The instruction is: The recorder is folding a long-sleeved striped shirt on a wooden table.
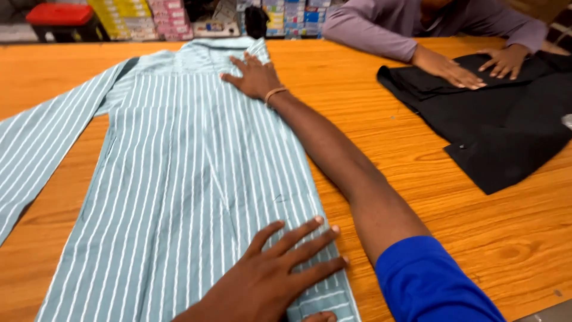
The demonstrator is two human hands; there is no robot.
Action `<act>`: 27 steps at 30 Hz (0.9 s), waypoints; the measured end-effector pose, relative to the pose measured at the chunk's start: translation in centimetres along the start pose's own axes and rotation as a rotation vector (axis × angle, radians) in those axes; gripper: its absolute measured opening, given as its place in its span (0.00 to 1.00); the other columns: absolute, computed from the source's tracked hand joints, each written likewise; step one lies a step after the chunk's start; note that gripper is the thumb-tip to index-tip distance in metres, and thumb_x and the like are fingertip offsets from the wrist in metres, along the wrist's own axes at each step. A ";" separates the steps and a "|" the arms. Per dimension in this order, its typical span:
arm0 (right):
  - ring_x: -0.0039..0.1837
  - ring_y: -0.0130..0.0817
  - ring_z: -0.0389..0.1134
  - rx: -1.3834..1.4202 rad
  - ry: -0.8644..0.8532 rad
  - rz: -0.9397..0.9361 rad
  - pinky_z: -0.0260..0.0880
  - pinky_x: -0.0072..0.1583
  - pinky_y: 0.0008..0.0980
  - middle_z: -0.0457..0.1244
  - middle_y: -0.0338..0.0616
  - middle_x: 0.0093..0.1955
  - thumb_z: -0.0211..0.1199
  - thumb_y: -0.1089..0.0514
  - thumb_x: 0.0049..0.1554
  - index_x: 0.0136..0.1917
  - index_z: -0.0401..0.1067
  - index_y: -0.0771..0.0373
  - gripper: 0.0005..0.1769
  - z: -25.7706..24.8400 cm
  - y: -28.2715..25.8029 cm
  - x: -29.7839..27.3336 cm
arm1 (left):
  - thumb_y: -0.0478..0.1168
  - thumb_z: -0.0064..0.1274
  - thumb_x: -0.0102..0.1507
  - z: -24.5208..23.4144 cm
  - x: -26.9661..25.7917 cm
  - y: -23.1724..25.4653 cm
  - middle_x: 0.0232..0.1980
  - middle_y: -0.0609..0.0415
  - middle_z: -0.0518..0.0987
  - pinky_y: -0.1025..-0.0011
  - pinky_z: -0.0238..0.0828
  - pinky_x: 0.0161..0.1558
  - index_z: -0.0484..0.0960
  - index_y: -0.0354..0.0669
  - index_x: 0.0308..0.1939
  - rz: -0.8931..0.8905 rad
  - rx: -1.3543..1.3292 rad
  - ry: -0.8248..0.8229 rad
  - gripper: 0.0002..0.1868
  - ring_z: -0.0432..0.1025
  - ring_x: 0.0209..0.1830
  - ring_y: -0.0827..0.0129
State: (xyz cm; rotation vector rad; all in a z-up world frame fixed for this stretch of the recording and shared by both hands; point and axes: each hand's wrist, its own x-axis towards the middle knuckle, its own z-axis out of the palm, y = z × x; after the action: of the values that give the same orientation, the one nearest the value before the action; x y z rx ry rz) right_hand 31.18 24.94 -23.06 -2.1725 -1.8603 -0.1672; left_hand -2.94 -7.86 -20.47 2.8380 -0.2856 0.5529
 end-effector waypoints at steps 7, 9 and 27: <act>0.83 0.51 0.45 0.008 0.028 -0.035 0.42 0.74 0.69 0.45 0.57 0.83 0.42 0.17 0.58 0.81 0.55 0.46 0.49 -0.3 -0.6 -0.2 | 0.70 0.19 0.74 -0.1 -1.1 0.3 0.87 0.46 0.52 0.38 0.34 0.78 0.59 0.61 0.82 -0.113 -0.154 -0.112 0.38 0.43 0.87 0.51; 0.83 0.51 0.45 0.011 0.011 -0.037 0.41 0.73 0.71 0.45 0.57 0.83 0.42 0.17 0.58 0.81 0.55 0.47 0.49 -0.2 -0.7 -0.5 | 0.70 0.18 0.74 0.2 -1.4 0.2 0.87 0.47 0.52 0.38 0.34 0.79 0.58 0.63 0.82 -0.089 -0.159 -0.100 0.38 0.43 0.87 0.52; 0.85 0.50 0.42 0.047 -0.006 0.016 0.42 0.76 0.63 0.41 0.54 0.85 0.38 0.14 0.55 0.83 0.52 0.41 0.52 -0.5 -0.2 -0.1 | 0.61 0.27 0.75 1.2 -0.3 -0.5 0.86 0.53 0.51 0.33 0.34 0.73 0.54 0.71 0.82 0.000 -0.016 -0.194 0.30 0.43 0.85 0.55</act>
State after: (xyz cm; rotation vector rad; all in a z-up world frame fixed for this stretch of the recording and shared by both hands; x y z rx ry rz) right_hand 30.98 24.78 -22.59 -2.1583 -1.8301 -0.1129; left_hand -2.69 -7.65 -21.72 2.8796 -0.3225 0.2731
